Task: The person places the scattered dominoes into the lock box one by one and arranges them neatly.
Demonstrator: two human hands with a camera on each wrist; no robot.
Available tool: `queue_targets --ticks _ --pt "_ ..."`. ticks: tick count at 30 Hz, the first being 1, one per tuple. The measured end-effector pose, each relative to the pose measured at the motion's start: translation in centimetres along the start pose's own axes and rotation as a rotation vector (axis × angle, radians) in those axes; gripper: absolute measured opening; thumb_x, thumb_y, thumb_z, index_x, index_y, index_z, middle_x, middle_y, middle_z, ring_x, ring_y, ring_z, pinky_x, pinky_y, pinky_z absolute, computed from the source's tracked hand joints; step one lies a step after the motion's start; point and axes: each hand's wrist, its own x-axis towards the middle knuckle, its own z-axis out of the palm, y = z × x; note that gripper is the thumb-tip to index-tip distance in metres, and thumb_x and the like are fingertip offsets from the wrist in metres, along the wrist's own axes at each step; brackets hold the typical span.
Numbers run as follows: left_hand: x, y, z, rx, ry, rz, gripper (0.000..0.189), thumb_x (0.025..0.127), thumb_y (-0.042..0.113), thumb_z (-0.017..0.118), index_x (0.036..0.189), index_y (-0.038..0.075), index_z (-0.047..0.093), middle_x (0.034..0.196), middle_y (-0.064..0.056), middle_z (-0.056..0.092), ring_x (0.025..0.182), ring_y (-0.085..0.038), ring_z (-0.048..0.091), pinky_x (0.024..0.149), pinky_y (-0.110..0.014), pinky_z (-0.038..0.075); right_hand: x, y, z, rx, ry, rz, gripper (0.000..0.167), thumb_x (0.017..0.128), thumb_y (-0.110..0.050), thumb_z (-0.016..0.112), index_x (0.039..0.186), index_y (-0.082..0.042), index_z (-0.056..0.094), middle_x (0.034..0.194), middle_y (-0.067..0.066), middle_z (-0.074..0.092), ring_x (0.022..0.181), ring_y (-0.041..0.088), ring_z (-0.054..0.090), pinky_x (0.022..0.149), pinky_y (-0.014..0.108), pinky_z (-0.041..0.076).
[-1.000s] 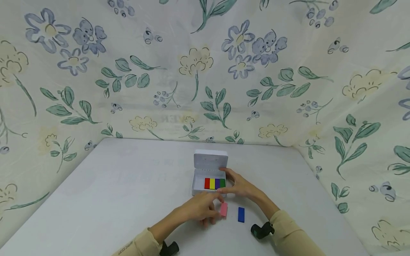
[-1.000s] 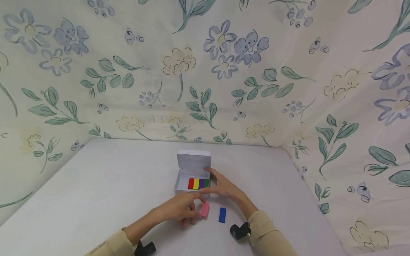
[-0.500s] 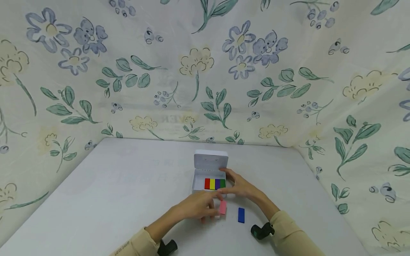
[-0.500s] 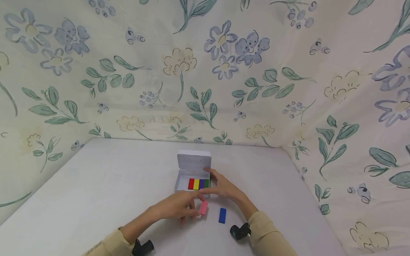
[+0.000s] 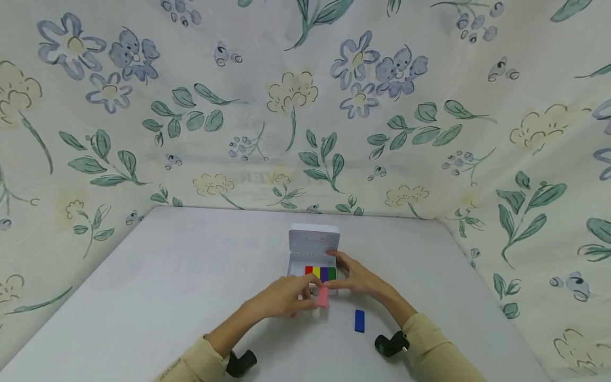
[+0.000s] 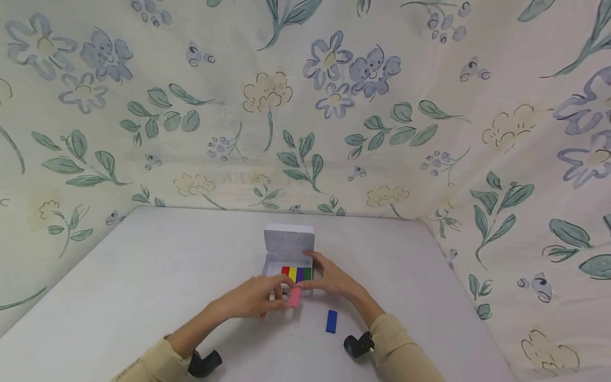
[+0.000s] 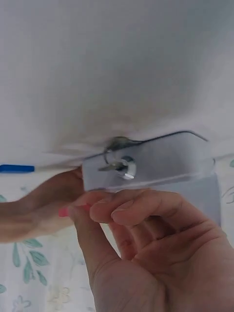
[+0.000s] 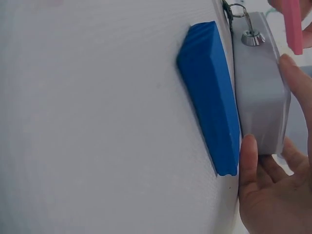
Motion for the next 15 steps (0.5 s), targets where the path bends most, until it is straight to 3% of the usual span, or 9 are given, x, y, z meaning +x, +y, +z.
queue_targets --ticks 6,15 --pt "-0.2 -0.9 -1.6 0.095 0.086 0.002 0.042 0.088 0.024 0.073 0.125 0.009 0.057 0.082 0.001 0.066 0.064 -0.009 0.053 0.055 -0.021 0.044 0.0 -0.1 0.0 0.011 -0.005 0.028 0.089 0.080 -0.042 0.078 0.153 -0.025 0.029 0.164 0.013 0.020 0.150 0.037 0.022 0.119 0.056 0.024" --pt "-0.4 -2.9 -3.5 0.110 0.159 -0.028 0.039 0.089 0.020 0.072 0.123 0.010 0.058 0.081 0.002 0.060 0.067 -0.010 0.050 0.056 -0.019 0.045 0.0 0.1 0.0 0.015 0.009 0.048 0.090 0.079 -0.042 0.079 0.153 -0.028 0.030 0.163 0.012 0.022 0.150 0.035 0.023 0.119 0.056 0.023"
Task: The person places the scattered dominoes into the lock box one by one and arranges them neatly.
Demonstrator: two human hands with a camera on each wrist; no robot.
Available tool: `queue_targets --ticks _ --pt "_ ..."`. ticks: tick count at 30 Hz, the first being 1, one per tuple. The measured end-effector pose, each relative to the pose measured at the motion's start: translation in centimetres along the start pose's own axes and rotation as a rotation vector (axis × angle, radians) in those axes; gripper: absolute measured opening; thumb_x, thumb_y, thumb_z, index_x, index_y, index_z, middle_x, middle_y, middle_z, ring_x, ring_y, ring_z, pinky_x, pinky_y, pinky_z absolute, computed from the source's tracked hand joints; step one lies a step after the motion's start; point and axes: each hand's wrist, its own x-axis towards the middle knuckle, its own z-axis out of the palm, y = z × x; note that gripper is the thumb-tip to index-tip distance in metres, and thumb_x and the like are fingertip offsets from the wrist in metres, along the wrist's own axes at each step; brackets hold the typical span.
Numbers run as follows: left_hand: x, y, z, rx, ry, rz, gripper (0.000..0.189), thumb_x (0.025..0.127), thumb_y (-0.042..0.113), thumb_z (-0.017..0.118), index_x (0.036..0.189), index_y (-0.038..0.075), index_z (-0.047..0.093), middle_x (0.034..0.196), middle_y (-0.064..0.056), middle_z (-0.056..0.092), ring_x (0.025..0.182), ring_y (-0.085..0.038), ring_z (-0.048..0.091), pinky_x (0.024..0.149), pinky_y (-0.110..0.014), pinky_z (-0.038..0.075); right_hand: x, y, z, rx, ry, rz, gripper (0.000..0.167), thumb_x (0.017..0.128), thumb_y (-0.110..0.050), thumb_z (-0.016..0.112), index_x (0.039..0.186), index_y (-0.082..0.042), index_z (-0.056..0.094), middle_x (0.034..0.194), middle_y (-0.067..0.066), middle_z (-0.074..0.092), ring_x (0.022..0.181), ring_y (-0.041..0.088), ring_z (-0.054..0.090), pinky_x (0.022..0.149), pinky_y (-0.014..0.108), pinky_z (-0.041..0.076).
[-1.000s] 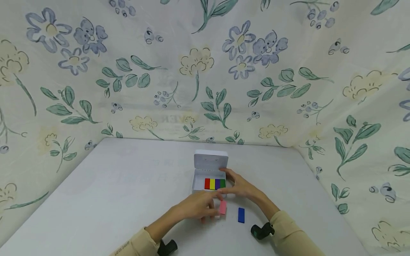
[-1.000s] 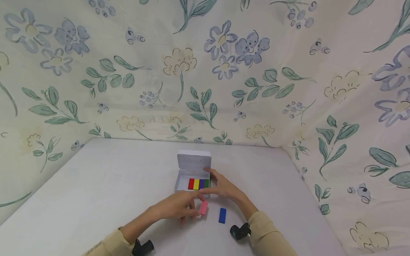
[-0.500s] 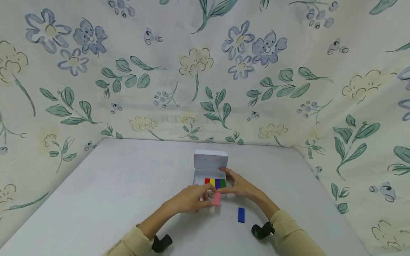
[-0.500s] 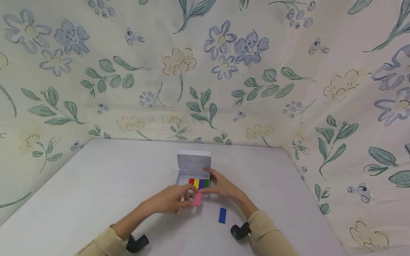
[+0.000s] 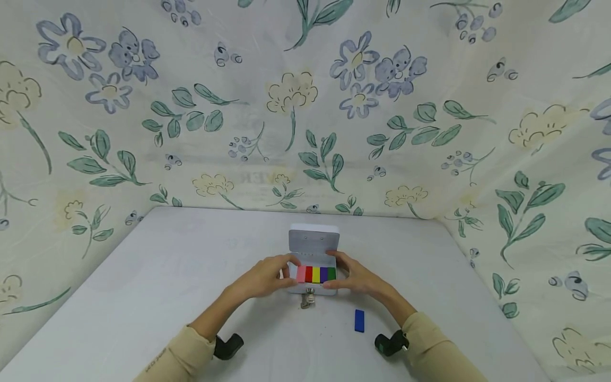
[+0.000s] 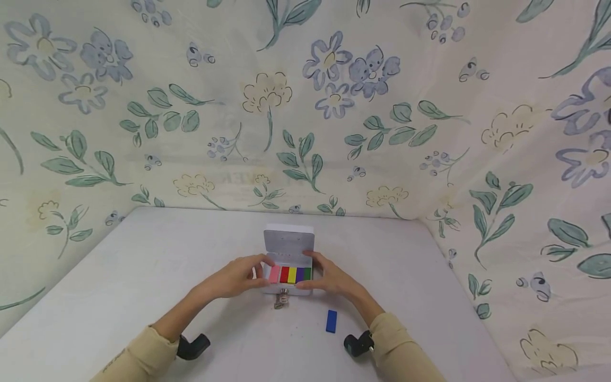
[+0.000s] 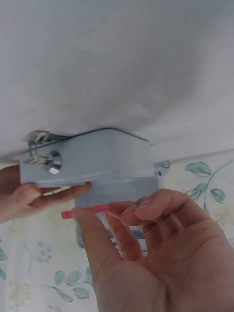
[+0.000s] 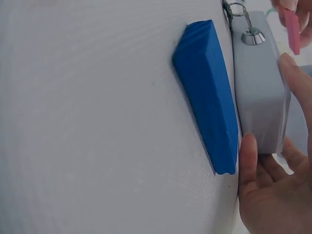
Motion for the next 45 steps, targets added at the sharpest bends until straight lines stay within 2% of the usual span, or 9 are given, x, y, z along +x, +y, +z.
queue_targets --ticks 9,17,24,30,40,45 --pt "0.4 -1.4 -0.7 -0.022 0.016 -0.022 0.041 0.089 0.020 0.072 0.124 0.005 0.057 0.083 -0.003 0.057 0.070 -0.013 0.049 0.058 -0.021 0.042 0.0 0.1 0.0 0.015 -0.001 -0.003 0.090 0.080 -0.041 0.079 0.153 -0.026 0.029 0.164 0.012 0.021 0.150 0.035 0.022 0.119 0.055 0.023" --pt "1.2 -2.1 -0.1 -0.024 0.017 -0.084 0.040 0.088 0.022 0.073 0.123 0.010 0.059 0.087 -0.004 0.055 0.074 -0.015 0.049 0.061 -0.023 0.043 0.0 0.1 -0.1 0.022 -0.007 -0.014 0.091 0.079 -0.041 0.079 0.153 -0.026 0.029 0.164 0.011 0.021 0.151 0.035 0.022 0.120 0.054 0.022" --pt "2.1 -2.8 0.5 -0.045 -0.001 -0.079 0.038 0.087 0.022 0.074 0.122 0.012 0.061 0.089 -0.006 0.058 0.077 -0.016 0.051 0.063 -0.025 0.045 0.1 0.0 -0.1 0.018 -0.007 -0.021 0.090 0.080 -0.040 0.079 0.153 -0.026 0.029 0.163 0.012 0.022 0.150 0.036 0.023 0.120 0.055 0.022" --pt "2.8 -3.0 1.0 -0.065 -0.002 -0.085 0.039 0.086 0.022 0.075 0.121 0.011 0.061 0.091 -0.007 0.058 0.079 -0.016 0.051 0.061 -0.024 0.046 0.0 -0.1 -0.1 0.021 -0.004 -0.019 0.088 0.081 -0.039 0.078 0.153 -0.026 0.029 0.163 0.013 0.022 0.150 0.037 0.023 0.119 0.057 0.022" --pt "3.3 -3.1 1.4 -0.147 -0.021 -0.143 0.039 0.086 0.020 0.075 0.120 0.009 0.062 0.104 -0.016 0.054 0.073 -0.019 0.054 0.057 -0.026 0.054 -0.2 -0.1 0.0 0.012 -0.009 -0.010 0.089 0.081 -0.038 0.078 0.153 -0.027 0.028 0.163 0.013 0.023 0.150 0.036 0.023 0.119 0.056 0.023" --pt "3.3 -3.0 1.5 -0.141 -0.007 -0.156 0.040 0.085 0.020 0.076 0.120 0.008 0.063 0.101 -0.015 0.052 0.070 -0.018 0.053 0.055 -0.026 0.052 -0.1 0.0 0.0 0.010 -0.010 -0.010 0.089 0.081 -0.039 0.078 0.154 -0.027 0.028 0.163 0.012 0.022 0.150 0.035 0.023 0.119 0.056 0.022"
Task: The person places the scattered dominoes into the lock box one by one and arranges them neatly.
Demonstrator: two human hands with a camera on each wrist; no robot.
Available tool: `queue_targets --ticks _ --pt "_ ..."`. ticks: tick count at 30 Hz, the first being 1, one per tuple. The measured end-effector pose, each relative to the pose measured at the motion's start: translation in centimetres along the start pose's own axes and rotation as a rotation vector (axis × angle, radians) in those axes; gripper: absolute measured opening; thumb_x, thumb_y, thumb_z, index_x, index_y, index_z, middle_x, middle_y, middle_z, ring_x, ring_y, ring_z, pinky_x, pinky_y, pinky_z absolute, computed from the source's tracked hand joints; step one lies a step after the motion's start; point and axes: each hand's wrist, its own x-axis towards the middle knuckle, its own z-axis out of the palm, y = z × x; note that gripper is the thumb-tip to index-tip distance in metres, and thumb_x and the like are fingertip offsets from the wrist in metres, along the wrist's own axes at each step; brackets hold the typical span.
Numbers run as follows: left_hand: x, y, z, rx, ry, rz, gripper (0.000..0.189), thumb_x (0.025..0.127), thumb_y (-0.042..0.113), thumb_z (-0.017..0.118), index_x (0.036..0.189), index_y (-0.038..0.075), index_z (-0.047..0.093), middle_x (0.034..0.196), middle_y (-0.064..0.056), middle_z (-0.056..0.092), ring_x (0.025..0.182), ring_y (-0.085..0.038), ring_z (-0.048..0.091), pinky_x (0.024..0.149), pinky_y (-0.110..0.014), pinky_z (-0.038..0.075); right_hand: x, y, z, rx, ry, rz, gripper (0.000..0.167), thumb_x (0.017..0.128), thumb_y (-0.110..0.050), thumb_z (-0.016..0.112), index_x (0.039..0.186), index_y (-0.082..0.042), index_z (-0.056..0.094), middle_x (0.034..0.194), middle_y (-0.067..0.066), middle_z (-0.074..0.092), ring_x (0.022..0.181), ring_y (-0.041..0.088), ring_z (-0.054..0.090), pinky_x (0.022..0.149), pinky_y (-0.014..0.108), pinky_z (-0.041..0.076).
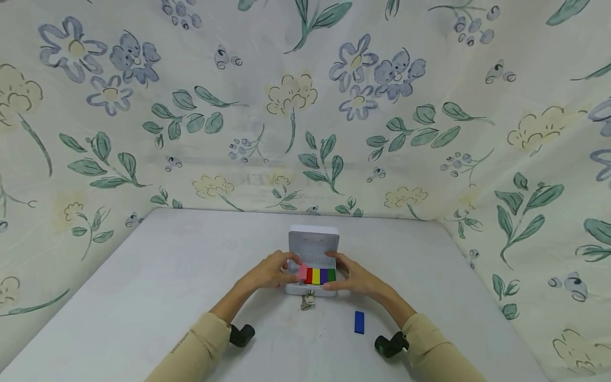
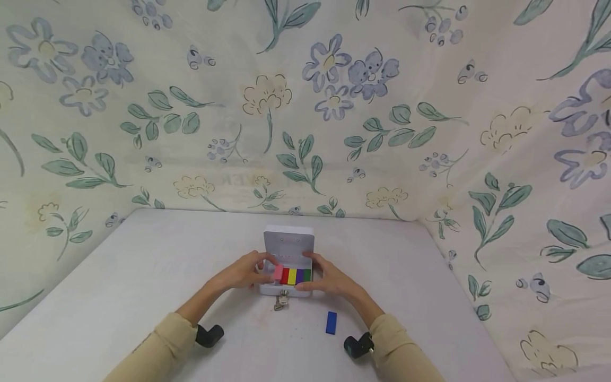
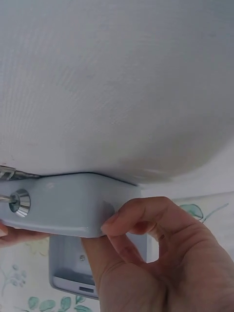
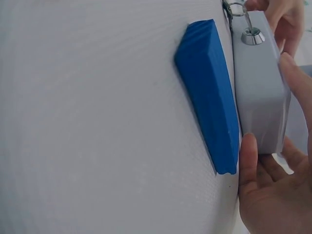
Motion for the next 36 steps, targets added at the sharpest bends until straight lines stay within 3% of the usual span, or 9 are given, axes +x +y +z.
queue_targets --ticks 7,16,26,36 --pt "0.15 0.10 0.24 0.020 0.023 -0.030 0.040 0.083 0.021 0.078 0.119 0.010 0.064 0.096 -0.011 0.053 0.070 -0.018 0.052 0.053 -0.024 0.051 -0.07 0.01 -0.04 0.003 -0.001 -0.004 0.089 0.081 -0.040 0.078 0.154 -0.026 0.028 0.163 0.012 0.021 0.150 0.036 0.022 0.119 0.057 0.022" --pt "0.29 0.34 0.27 0.034 0.022 -0.060 0.037 0.082 0.018 0.079 0.117 0.009 0.066 0.093 -0.009 0.052 0.051 -0.016 0.052 0.050 -0.023 0.050 0.02 0.17 -0.03 0.003 -0.009 0.002 0.088 0.081 -0.040 0.077 0.153 -0.028 0.028 0.164 0.011 0.020 0.151 0.036 0.021 0.119 0.059 0.021" --pt "0.53 0.63 0.38 0.076 0.023 -0.118 0.034 0.081 0.017 0.080 0.112 0.012 0.068 0.090 -0.008 0.051 0.050 -0.015 0.053 0.048 -0.023 0.049 -0.02 0.21 0.04 0.011 -0.005 -0.006 0.090 0.080 -0.042 0.078 0.154 -0.028 0.028 0.164 0.012 0.021 0.150 0.037 0.022 0.118 0.059 0.022" --pt "0.55 0.91 0.52 0.092 0.027 -0.132 0.035 0.080 0.016 0.081 0.112 0.010 0.069 0.091 -0.009 0.053 0.049 -0.015 0.054 0.047 -0.022 0.050 -0.07 0.04 -0.02 0.005 -0.001 -0.001 0.090 0.080 -0.042 0.078 0.154 -0.028 0.028 0.164 0.012 0.021 0.150 0.037 0.022 0.118 0.059 0.023"
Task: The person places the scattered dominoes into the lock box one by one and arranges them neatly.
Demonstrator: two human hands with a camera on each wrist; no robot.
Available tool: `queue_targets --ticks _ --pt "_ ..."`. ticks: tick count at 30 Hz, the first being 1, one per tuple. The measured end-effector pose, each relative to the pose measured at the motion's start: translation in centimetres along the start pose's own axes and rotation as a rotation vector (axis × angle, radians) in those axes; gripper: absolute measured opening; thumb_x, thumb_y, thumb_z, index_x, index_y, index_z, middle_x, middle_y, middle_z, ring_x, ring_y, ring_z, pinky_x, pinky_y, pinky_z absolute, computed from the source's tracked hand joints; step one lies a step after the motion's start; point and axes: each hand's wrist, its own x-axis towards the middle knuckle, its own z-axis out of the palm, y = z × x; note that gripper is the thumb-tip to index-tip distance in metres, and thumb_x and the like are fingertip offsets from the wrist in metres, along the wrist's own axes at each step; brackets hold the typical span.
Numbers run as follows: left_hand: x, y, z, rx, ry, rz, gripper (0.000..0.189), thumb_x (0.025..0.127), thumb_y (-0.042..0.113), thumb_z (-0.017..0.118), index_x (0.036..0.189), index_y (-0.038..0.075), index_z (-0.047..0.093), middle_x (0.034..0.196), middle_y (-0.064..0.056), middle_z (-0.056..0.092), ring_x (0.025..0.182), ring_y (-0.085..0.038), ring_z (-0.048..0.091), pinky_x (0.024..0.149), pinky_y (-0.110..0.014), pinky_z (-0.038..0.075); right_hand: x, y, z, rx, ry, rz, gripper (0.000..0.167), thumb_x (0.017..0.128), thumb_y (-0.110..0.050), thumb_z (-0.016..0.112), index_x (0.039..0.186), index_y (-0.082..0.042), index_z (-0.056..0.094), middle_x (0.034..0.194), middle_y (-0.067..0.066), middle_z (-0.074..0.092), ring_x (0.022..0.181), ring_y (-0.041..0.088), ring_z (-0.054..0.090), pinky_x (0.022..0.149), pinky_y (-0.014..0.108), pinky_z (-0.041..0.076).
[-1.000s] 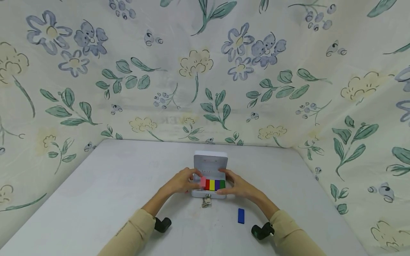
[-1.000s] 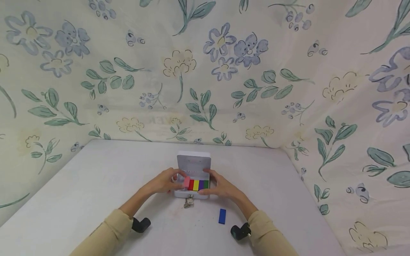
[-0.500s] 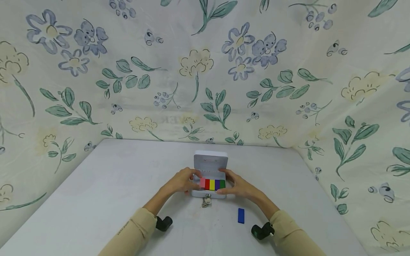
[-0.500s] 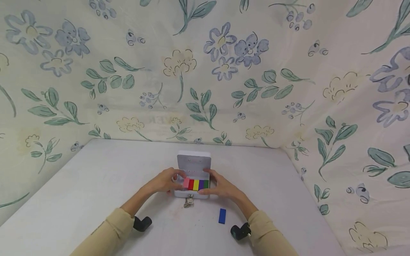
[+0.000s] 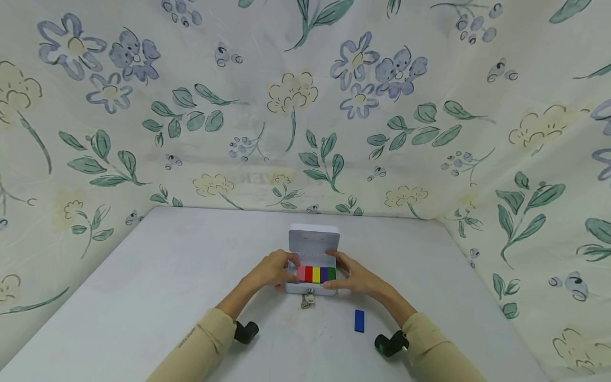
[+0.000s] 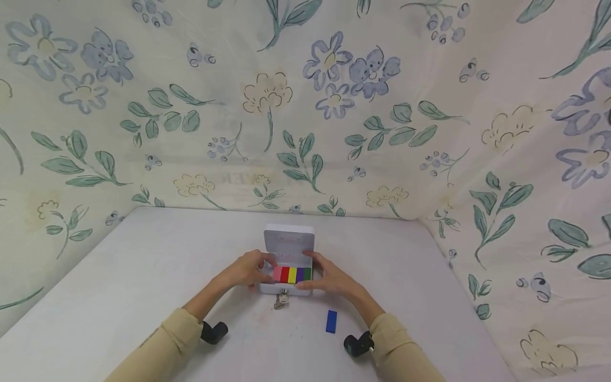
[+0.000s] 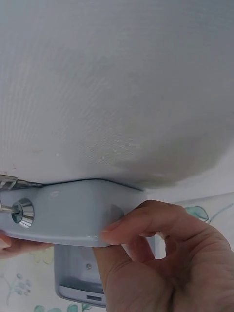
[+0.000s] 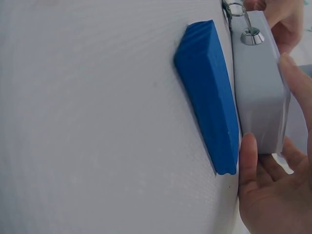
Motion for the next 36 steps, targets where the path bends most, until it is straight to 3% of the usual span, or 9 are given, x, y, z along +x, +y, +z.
queue_targets --ticks 14,32,36 --pt "0.26 0.18 0.41 0.004 0.015 -0.012 0.033 0.080 0.015 0.080 0.111 0.011 0.070 0.089 -0.009 0.052 0.052 -0.016 0.053 0.047 -0.022 0.050 0.02 -0.03 -0.26 0.005 -0.001 0.006 0.091 0.079 -0.042 0.079 0.153 -0.029 0.029 0.164 0.011 0.021 0.151 0.036 0.021 0.118 0.059 0.022" --pt "0.35 -0.41 0.56 0.013 0.038 0.024 0.034 0.080 0.019 0.081 0.111 0.010 0.070 0.082 -0.008 0.054 0.052 -0.015 0.050 0.044 -0.022 0.044 0.21 0.03 -0.73 0.019 -0.046 -0.012 0.092 0.080 -0.040 0.079 0.154 -0.026 0.027 0.164 0.010 0.019 0.151 0.036 0.020 0.119 0.059 0.019" --pt "0.34 -0.63 0.52 0.016 0.055 0.056 0.040 0.078 0.022 0.082 0.115 0.010 0.070 0.086 -0.008 0.054 0.064 -0.016 0.050 0.050 -0.022 0.043 0.30 0.07 -1.01 0.003 -0.057 -0.014 0.092 0.080 -0.039 0.079 0.154 -0.027 0.027 0.164 0.010 0.019 0.151 0.036 0.019 0.119 0.060 0.018"
